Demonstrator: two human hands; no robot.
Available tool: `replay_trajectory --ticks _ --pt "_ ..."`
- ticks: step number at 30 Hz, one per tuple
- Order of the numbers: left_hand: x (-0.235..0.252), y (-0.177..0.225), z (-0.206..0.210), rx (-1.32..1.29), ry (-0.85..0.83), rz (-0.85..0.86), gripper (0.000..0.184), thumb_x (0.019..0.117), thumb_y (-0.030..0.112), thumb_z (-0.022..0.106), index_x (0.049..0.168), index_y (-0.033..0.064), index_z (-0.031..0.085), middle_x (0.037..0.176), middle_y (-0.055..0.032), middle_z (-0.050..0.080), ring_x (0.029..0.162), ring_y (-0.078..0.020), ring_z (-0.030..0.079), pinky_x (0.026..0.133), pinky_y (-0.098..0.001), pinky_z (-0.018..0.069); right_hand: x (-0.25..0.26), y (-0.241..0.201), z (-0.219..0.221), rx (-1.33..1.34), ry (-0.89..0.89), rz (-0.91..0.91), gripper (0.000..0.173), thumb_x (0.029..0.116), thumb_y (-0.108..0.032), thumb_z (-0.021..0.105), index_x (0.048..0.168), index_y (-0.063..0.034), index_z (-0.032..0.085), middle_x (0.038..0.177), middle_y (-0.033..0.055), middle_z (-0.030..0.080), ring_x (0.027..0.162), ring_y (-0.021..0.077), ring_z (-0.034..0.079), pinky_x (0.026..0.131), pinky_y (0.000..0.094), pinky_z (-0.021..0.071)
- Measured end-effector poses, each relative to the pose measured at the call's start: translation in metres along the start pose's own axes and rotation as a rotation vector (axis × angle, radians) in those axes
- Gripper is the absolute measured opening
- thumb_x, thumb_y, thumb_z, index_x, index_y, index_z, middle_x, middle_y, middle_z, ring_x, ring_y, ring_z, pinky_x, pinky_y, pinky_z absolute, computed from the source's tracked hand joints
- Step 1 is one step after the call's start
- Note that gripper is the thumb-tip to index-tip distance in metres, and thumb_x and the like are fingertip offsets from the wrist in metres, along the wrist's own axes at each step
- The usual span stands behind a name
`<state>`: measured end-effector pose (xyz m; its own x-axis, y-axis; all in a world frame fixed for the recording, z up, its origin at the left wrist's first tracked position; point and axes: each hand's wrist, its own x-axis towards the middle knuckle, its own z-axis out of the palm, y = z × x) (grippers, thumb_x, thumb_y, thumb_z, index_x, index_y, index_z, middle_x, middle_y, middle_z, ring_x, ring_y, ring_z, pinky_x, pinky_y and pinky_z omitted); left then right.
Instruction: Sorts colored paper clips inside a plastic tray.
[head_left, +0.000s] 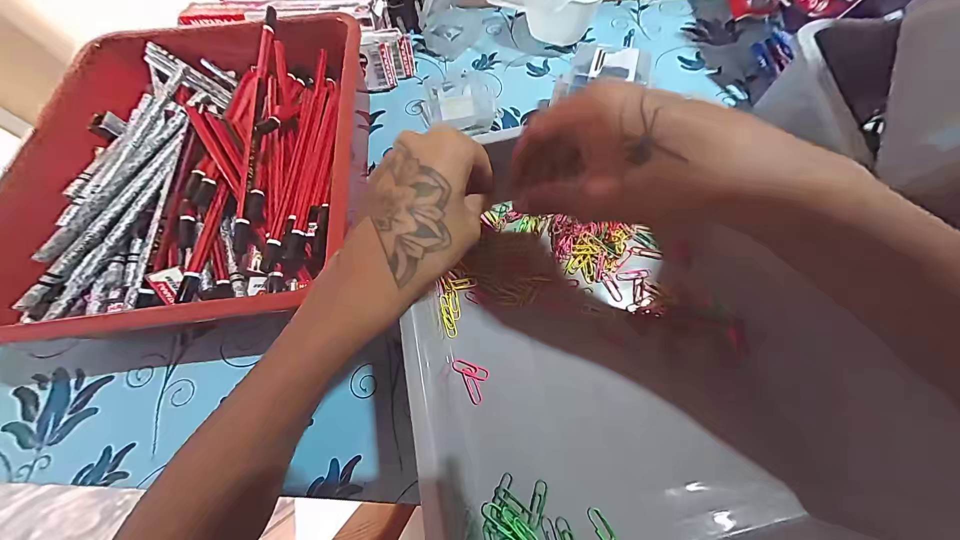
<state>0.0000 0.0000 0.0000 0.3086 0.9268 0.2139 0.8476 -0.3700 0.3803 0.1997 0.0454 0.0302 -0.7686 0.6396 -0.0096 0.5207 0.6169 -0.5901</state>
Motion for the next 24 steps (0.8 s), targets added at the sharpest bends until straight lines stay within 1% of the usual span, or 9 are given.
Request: replay_trajectory --ticks 2,4,6,8,12,15,18,21,24 --pt "0.002 0.003 -0.003 -0.103 0.014 -0.032 0.008 0.0947 0.012 0.069 0.100 0.0078 0.074 0.087 -0.0047 0.071 0.077 -0.0112 0.064 0.072 -0.0332 0.0504 0.003 0.000 -0.001 0.003 0.064 0.087 0.029 0.0970 -0.031 0.071 0.117 -0.0097 0.065 0.093 -0.0001 0.070 0.078 0.0019 0.065 0.071 0.0204 0.0539" --pt "0.002 0.006 -0.005 -0.211 0.025 -0.048 0.008 0.0938 0.017 0.073 0.100 0.0113 0.073 0.086 0.0045 0.070 0.073 0.0035 0.061 0.069 -0.0163 0.0499 0.004 -0.003 0.000 0.095 0.051 0.080 0.020 0.0988 -0.025 0.069 0.110 -0.0095 0.069 0.087 -0.0025 0.070 0.066 -0.0013 0.063 0.057 0.0156 0.0525" --pt "0.001 0.008 -0.005 -0.299 0.039 -0.063 0.006 0.0929 0.016 0.074 0.097 0.0116 0.073 0.083 0.0074 0.069 0.068 0.0076 0.057 0.062 -0.0116 0.0453 0.003 -0.004 0.000 0.141 0.038 0.070 0.013 0.0991 -0.020 0.068 0.106 -0.0087 0.070 0.083 -0.0036 0.070 0.060 -0.0021 0.062 0.052 0.0146 0.0513" --pt "0.001 0.008 -0.006 -0.407 0.055 -0.083 0.008 0.0917 0.013 0.075 0.097 0.0108 0.070 0.080 0.0087 0.068 0.063 0.0083 0.057 0.057 -0.0097 0.0448 0.003 -0.005 -0.003 0.141 0.030 0.066 0.012 0.0985 -0.017 0.068 0.105 -0.0082 0.071 0.081 -0.0041 0.070 0.060 -0.0027 0.062 0.053 0.0136 0.0512" --pt "0.001 0.011 -0.009 -0.586 0.110 -0.145 0.025 0.0901 0.006 0.075 0.105 0.0120 0.056 0.080 0.0077 0.073 0.059 0.0069 0.061 0.052 -0.0094 0.0439 0.002 -0.006 -0.008 0.113 0.039 0.050 0.008 0.0970 -0.012 0.069 0.103 -0.0064 0.071 0.080 -0.0021 0.070 0.060 -0.0021 0.063 0.053 0.0133 0.0522" --pt "0.001 0.012 -0.009 -0.583 0.079 -0.157 0.027 0.0900 0.006 0.075 0.107 0.0112 0.055 0.078 0.0068 0.072 0.057 0.0061 0.060 0.051 -0.0101 0.0423 0.001 -0.007 -0.008 0.098 0.030 0.068 0.006 0.0971 -0.012 0.069 0.097 -0.0069 0.072 0.077 -0.0023 0.069 0.057 -0.0011 0.061 0.050 0.0141 0.0502" --pt "0.002 0.010 -0.007 -0.538 0.099 -0.165 0.026 0.0913 0.010 0.076 0.109 0.0106 0.056 0.081 0.0060 0.072 0.059 0.0057 0.060 0.052 -0.0111 0.0434 -0.002 -0.009 -0.010 0.099 0.016 0.079 0.014 0.1023 -0.015 0.062 0.100 -0.0065 0.073 0.075 -0.0037 0.071 0.056 -0.0020 0.062 0.050 0.0136 0.0511" --pt "0.005 0.002 -0.002 -0.472 0.371 -0.108 0.036 0.1027 0.032 0.061 0.124 0.0037 0.053 0.094 0.0017 0.064 0.069 0.0013 0.058 0.061 -0.0171 0.0480 -0.005 -0.016 -0.014 0.054 0.032 0.194 0.022 0.1060 -0.019 0.056 0.095 -0.0098 0.073 0.071 -0.0065 0.070 0.048 -0.0042 0.052 0.044 0.0135 0.0403" --pt "0.012 -0.003 -0.002 -0.430 0.635 -0.031 0.039 0.1074 0.029 0.051 0.129 -0.0026 0.048 0.103 -0.0019 0.060 0.071 0.0015 0.059 0.064 -0.0170 0.0520 -0.010 -0.018 -0.014 0.226 -0.214 0.060 0.024 0.1062 -0.017 0.055 0.093 -0.0087 0.073 0.068 -0.0060 0.070 0.047 -0.0033 0.053 0.042 0.0135 0.0415"
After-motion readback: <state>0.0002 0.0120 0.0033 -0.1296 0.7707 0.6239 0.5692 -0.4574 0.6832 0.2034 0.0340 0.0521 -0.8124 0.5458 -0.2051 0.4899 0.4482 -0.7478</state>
